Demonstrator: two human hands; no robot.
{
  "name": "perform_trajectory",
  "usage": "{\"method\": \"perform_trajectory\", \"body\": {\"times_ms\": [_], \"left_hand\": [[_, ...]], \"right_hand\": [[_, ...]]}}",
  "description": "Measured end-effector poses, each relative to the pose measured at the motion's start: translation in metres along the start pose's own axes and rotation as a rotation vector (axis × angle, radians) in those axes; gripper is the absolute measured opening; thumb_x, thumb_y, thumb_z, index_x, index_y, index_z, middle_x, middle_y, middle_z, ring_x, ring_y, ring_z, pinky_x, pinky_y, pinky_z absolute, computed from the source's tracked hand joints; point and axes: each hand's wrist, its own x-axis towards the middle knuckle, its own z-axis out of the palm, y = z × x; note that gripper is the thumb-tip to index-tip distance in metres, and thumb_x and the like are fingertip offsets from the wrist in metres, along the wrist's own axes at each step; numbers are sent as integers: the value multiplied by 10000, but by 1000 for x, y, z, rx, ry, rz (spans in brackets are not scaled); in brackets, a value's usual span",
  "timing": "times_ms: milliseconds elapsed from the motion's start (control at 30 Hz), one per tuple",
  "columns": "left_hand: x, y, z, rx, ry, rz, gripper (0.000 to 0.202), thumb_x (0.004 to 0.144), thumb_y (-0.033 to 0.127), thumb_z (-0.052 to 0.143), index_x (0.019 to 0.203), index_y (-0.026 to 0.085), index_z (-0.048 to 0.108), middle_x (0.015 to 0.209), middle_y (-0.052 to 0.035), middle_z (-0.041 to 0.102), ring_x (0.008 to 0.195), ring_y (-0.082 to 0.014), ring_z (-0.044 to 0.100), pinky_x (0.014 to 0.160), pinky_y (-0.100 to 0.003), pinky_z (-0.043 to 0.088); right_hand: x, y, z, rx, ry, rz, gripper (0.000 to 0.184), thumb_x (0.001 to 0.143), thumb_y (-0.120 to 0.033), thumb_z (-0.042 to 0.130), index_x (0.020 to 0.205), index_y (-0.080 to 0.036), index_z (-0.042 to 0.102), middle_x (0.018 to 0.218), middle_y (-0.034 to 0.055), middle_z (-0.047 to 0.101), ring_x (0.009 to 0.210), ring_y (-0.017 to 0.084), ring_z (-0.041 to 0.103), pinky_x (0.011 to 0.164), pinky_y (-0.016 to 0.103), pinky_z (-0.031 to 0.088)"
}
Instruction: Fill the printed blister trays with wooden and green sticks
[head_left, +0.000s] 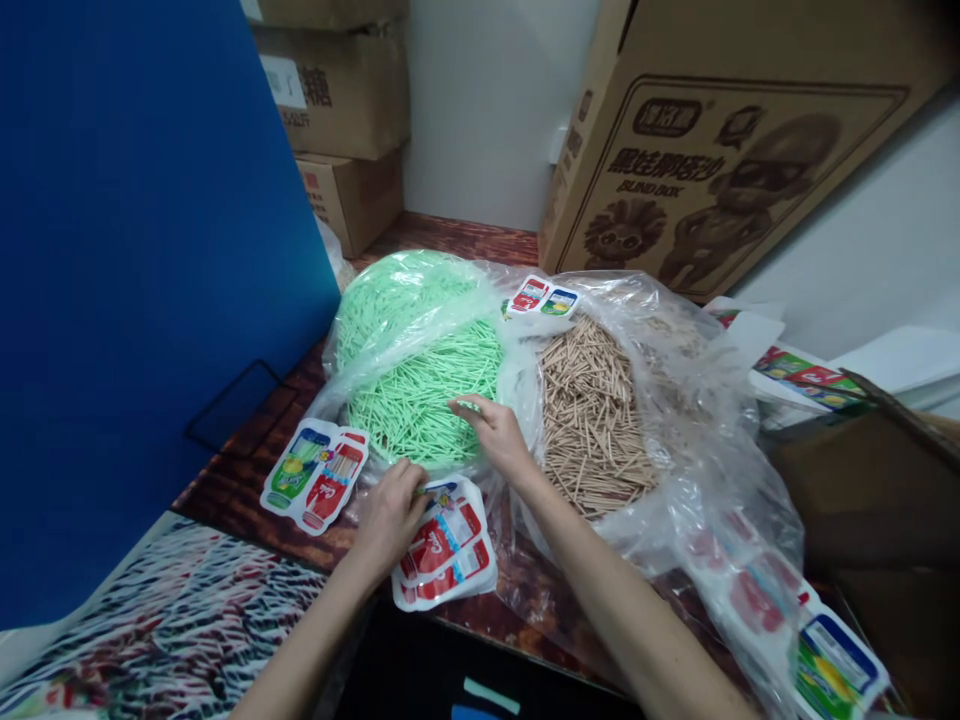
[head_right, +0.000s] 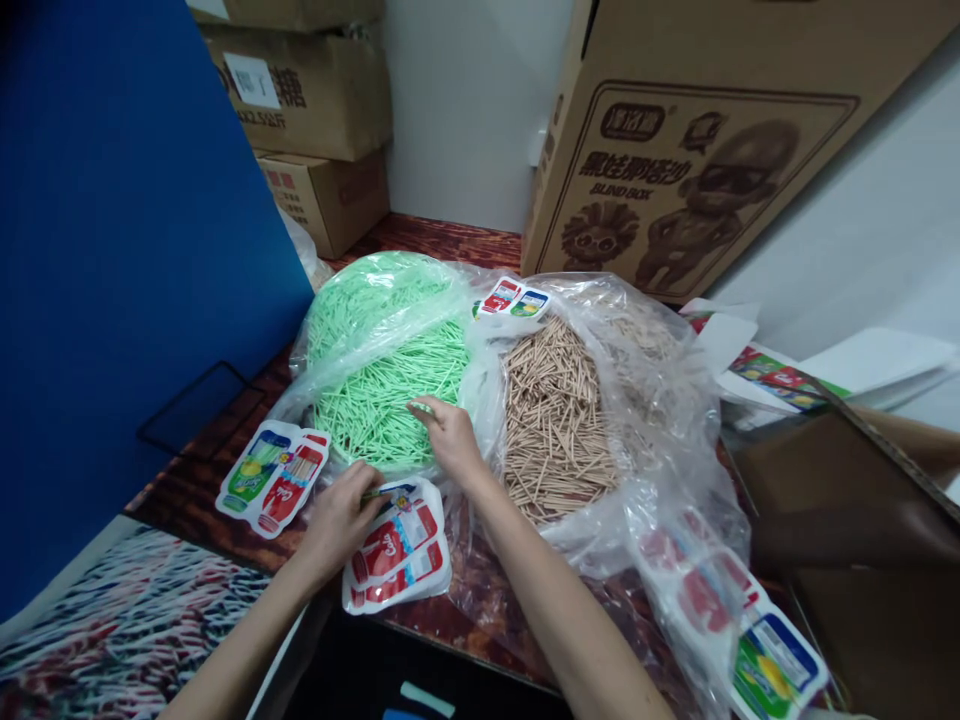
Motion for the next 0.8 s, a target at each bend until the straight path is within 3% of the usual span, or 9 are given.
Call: {"method": "perform_trajectory", "body": {"times_ms": [200,300,433,567,800], "left_hand": [[-4,-2,-12,-46,-13,-1,136,856,254,483,726,217,494,743,-3,542,695,-180,531,628,-292,376],[-5,-2,-14,-89,-10,-43,102,860,253,466,768,220,498,756,-4,565,706,-184,550,636,-290,390],[-6,1,-10,28,-49,-79,52,824,194,468,852,225,499,799,-12,603,744,-202,582,641,-292,378],[-4,2,-5,94,-70,-77,90,835,219,468,752,219,504,732,-11,595,709,-200,572,626,-289,363],[-5,-4,-5,-78,-15,-17,233,893,326,447,731,200,558,714,-19,592,698,-182,561,651,-288,396]], "right_hand": [[-35,-16,-6,284,-20,14,166,876,-309,562,933,-231,697,1020,39,715,1029,195,632,961,352,449],[-56,-19,-10,307,-18,7,172,891,-300,550,953,-239,699,1041,41,709,1042,196,627,970,359,445],[-77,-19,-12,294,7,29,177,895,-283,548,967,-250,706,1033,41,713,1035,202,631,972,367,441],[-88,-18,-13,288,22,40,177,891,-261,549,966,-248,709,1029,42,718,1032,206,635,967,369,449],[-96,-14,-10,297,44,14,197,893,-206,533,972,-245,709,1037,35,723,1021,194,645,953,358,467]]}}
